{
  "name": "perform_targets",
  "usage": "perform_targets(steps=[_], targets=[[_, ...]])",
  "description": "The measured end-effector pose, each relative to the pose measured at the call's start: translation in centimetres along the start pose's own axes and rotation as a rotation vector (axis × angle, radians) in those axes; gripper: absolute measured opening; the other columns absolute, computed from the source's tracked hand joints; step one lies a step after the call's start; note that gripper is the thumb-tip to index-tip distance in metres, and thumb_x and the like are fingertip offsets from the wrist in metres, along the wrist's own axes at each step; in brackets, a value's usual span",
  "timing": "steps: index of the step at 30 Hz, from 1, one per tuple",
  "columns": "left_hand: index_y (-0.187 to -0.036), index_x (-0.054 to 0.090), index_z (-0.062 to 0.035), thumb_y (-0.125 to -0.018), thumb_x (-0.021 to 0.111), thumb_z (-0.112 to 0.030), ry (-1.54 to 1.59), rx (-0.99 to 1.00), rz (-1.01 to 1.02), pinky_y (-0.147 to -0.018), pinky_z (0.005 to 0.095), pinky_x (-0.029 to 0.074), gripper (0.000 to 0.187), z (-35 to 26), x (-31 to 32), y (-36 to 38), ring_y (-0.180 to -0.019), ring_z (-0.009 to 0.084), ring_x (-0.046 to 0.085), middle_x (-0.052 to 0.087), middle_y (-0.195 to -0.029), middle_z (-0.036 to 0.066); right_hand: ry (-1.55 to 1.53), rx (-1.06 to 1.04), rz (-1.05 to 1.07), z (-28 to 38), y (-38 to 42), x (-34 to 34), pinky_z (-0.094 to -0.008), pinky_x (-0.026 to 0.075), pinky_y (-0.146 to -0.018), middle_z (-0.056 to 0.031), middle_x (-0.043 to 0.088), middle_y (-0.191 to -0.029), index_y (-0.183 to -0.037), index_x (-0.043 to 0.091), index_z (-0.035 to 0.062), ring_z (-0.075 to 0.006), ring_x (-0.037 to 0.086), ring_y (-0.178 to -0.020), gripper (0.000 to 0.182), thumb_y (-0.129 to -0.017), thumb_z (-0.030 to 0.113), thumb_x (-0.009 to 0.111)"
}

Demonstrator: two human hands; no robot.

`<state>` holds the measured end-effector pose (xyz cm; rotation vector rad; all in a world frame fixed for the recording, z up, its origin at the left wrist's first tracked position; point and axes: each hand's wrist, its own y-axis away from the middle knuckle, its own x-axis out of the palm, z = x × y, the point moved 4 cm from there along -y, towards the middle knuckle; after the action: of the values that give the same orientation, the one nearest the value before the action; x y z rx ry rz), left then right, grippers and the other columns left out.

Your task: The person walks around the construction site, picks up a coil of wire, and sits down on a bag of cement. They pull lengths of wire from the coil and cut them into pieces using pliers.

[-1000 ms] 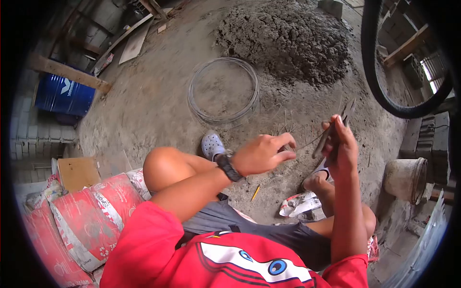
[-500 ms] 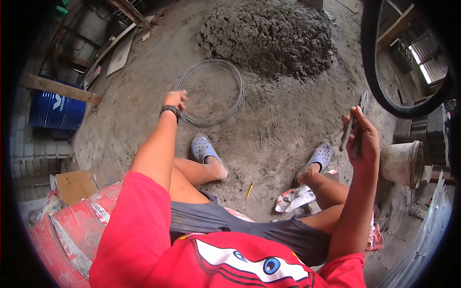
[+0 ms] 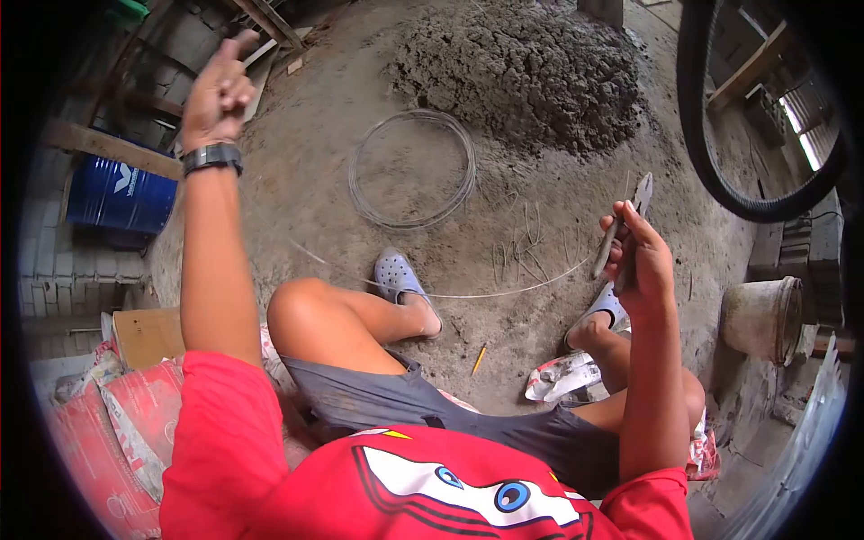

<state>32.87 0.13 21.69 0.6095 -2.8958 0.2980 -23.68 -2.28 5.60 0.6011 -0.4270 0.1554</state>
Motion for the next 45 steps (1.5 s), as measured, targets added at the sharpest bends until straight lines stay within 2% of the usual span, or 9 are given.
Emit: perform_targets(steps=[13,16,18,19,22,25,30,34,45], targets=[[-0.134,0.072,-0.0089,-0.099,0.075,-0.037,-0.681,-0.4,0.047,-0.053,0.0194,0.044,0.044,8.1,-5.4,-2.8,-0.064,0.0016,0.052,0.059,-0.076,-0.008,-0.1,0.001,-0.001,-0.8,-0.4,-0.4,-0.0228,0.05,-0.05,-0.005,0.069,-0.098,-0.12,0.06,0.0099,-0.0063,0.055,-0.061,0.024,-0.112,0.033,0.058],[-0.135,0.069,-0.0109,-0.097,0.077,-0.041,-1.005,-0.358,-0.009,-0.074,0.0281,0.057,0.05,9.7,-4.6,-1.8,-0.085,0.0123,0.068,0.074,-0.099,0.002,-0.147,0.079,0.012,-4.3,-0.9,0.4,-0.0263,0.051,-0.053,-0.0068,0.067,-0.096,-0.118,0.057,0.009,-0.0095,0.056,-0.063,0.024,-0.112,0.033,0.055],[-0.142,0.064,-0.009,-0.099,0.075,-0.045,-1.347,0.421,0.126,-0.096,0.0341,0.056,0.057,9.6,0.5,-0.3,-0.11,0.0202,0.069,0.073,-0.122,0.01,-0.148,0.133,-0.013,-6.8,-1.3,0.8,-0.0282,0.053,-0.057,-0.0083,0.068,-0.097,-0.117,0.056,0.0092,-0.0111,0.057,-0.065,0.024,-0.113,0.033,0.054],[-0.14,0.064,-0.0076,-0.1,0.075,-0.044,-0.997,0.168,0.194,-0.106,0.0373,0.052,0.056,8.9,6.9,3.3,-0.124,0.0237,0.065,0.069,-0.131,0.013,-0.148,0.148,-0.023,-7.8,-1.3,1.2,-0.0294,0.054,-0.06,-0.0108,0.071,-0.103,-0.116,0.056,0.0093,-0.0126,0.058,-0.067,0.024,-0.114,0.033,0.052],[-0.145,0.057,-0.009,-0.102,0.073,-0.037,-0.475,-0.106,0.635,-0.107,0.0376,0.052,0.054,16.1,18.1,14.9,-0.119,0.022,0.068,0.073,-0.127,0.007,-0.164,0.173,-0.022,-10.2,-1.6,1.9,-0.0308,0.058,-0.063,-0.0169,0.074,-0.117,-0.117,0.055,0.0085,-0.013,0.059,-0.068,0.024,-0.115,0.031,0.048],[-0.151,0.05,-0.0081,-0.103,0.07,-0.042,-0.929,0.051,0.793,-0.097,0.0385,0.055,0.062,19.0,23.3,21.4,-0.109,0.0311,0.073,0.077,-0.118,0.015,-0.086,0.176,0.014,-11.1,-1.4,2.4,-0.0296,0.058,-0.064,-0.0162,0.073,-0.123,-0.125,0.056,0.0071,-0.0124,0.061,-0.068,0.029,-0.115,0.034,0.049],[-0.129,0.067,-0.0059,-0.104,0.067,-0.036,-1.012,-0.141,0.756,-0.08,0.0429,0.054,0.039,20.4,22.6,19.8,-0.093,0.0369,0.075,0.077,-0.097,0.02,0.185,0.124,0.014,-9.1,-0.2,2.2,-0.0271,0.055,-0.059,-0.015,0.072,-0.123,-0.131,0.055,0.0045,-0.0129,0.066,-0.068,0.036,-0.113,0.036,0.051],[-0.108,0.069,-0.004,-0.105,0.065,-0.024,-0.834,-0.086,0.437,-0.069,0.0285,0.046,0.02,17.9,18.2,13.9,-0.074,0.0108,0.058,0.066,-0.083,0.0,0.145,0.089,0.006,-6.4,-0.8,1.7,-0.0266,0.055,-0.053,-0.0156,0.07,-0.124,-0.141,0.051,0.0026,-0.0158,0.072,-0.073,0.039,-0.112,0.029,0.054],[-0.111,0.073,-0.0002,-0.102,0.068,-0.01,-0.581,-0.036,0.341,-0.072,0.0236,0.046,0.014,15.9,18.0,13.4,-0.08,0.0053,0.056,0.069,-0.094,-0.001,0.036,0.395,0.562,-7.6,1.4,5.1,-0.0211,0.048,-0.049,-0.011,0.073,-0.104,-0.136,0.062,0.0003,-0.0098,0.061,-0.054,0.045,-0.109,0.036,0.058]])
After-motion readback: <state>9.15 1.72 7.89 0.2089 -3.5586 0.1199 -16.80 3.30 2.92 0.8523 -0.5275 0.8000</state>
